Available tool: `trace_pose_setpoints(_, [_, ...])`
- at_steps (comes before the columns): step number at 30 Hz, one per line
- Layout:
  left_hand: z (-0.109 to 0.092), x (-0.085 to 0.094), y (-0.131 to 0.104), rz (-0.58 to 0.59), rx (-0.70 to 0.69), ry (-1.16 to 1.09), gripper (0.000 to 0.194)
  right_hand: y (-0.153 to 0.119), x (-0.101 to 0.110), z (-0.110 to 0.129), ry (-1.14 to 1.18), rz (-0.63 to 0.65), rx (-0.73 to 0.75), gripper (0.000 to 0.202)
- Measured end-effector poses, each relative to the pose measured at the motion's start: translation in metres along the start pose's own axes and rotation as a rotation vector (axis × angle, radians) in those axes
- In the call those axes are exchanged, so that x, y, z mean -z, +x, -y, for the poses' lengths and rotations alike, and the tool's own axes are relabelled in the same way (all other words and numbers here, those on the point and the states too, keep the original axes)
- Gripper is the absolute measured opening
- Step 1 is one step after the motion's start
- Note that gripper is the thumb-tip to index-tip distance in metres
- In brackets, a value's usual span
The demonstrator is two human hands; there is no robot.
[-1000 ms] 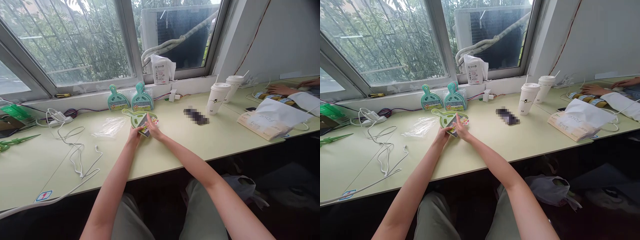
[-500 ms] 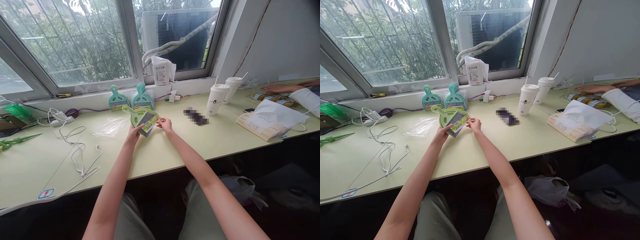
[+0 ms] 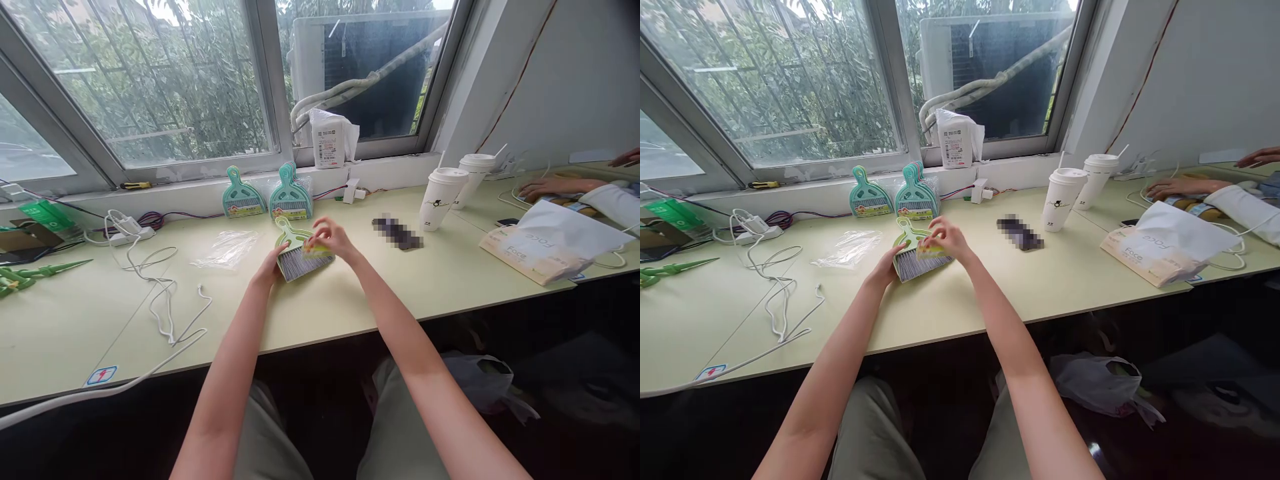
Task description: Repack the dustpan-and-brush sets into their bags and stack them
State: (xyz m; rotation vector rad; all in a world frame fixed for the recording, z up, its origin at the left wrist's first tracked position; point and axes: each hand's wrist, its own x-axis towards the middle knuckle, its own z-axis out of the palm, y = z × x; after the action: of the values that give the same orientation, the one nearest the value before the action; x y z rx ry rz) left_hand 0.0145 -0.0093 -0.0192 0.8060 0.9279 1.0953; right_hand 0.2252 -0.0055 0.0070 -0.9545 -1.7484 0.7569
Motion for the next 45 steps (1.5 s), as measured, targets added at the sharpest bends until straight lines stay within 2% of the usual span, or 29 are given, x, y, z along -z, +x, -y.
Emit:
trace_pose_setpoints(3, [0.001, -0.001, -0.002, 0.087, 0.011, 0.082, 0.037, -0.005, -0.023, 0.007, -0.263, 0.183, 0.094, 0.016])
trace_pose_setpoints(6, [0.001, 0.0, -0.004, 0.156, -0.066, 0.168, 0.035, -0.006, -0.033, 0.005, -0.379, 0.193, 0.169, 0.015])
trace_pose_setpoints(9, [0.001, 0.0, -0.006, 0.201, -0.101, 0.187, 0.042, -0.006, -0.033, -0.001, -0.413, 0.145, 0.182, 0.023])
trace_pose_setpoints(15, [0.003, 0.0, -0.006, 0.179, -0.12, 0.148, 0.049, -0.007, -0.039, -0.008, -0.496, 0.087, 0.219, 0.037])
trace_pose_setpoints(17, [0.003, 0.001, -0.005, 0.176, -0.155, 0.135, 0.047, -0.01, -0.04, -0.004, -0.584, 0.015, 0.225, 0.036])
trace_pose_setpoints(20, [0.001, 0.001, -0.003, 0.131, -0.231, 0.076, 0.046, -0.012, -0.038, 0.004, -0.652, -0.201, 0.139, 0.036])
trace_pose_setpoints(22, [-0.001, 0.001, -0.001, 0.066, -0.267, 0.018, 0.044, -0.011, -0.036, 0.007, -0.581, -0.365, 0.001, 0.042])
trace_pose_setpoints(24, [-0.003, 0.002, 0.0, 0.002, -0.297, -0.044, 0.043, -0.008, -0.035, 0.006, -0.395, -0.438, -0.174, 0.049])
trace_pose_setpoints(25, [-0.004, 0.002, 0.0, -0.021, -0.311, -0.072, 0.043, -0.006, -0.036, 0.004, -0.255, -0.404, -0.256, 0.052])
trace_pose_setpoints(27, [-0.005, 0.003, 0.001, -0.043, -0.337, -0.108, 0.045, -0.004, -0.041, 0.001, 0.076, -0.22, -0.365, 0.051])
trace_pose_setpoints(29, [-0.005, 0.004, 0.001, -0.038, -0.349, -0.111, 0.046, -0.004, -0.048, -0.002, 0.375, -0.057, -0.389, 0.041])
trace_pose_setpoints(31, [-0.004, 0.005, 0.002, -0.026, -0.349, -0.096, 0.048, -0.005, -0.054, -0.005, 0.567, -0.042, -0.382, 0.029])
trace_pose_setpoints(35, [-0.001, 0.006, 0.005, -0.005, -0.341, -0.051, 0.053, -0.006, -0.058, -0.007, 0.689, -0.17, -0.445, 0.018])
trace_pose_setpoints(40, [-0.002, 0.005, 0.003, 0.02, -0.344, 0.013, 0.056, -0.005, -0.056, -0.01, 0.741, -0.197, -0.476, 0.015])
trace_pose_setpoints(43, [-0.008, 0.005, 0.001, 0.036, -0.314, 0.031, 0.041, -0.004, -0.056, -0.011, 0.782, -0.205, -0.455, 0.016])
trace_pose_setpoints(45, [-0.014, 0.009, 0.001, -0.018, -0.28, 0.048, 0.035, -0.004, -0.054, -0.012, 0.792, -0.218, -0.441, 0.018])
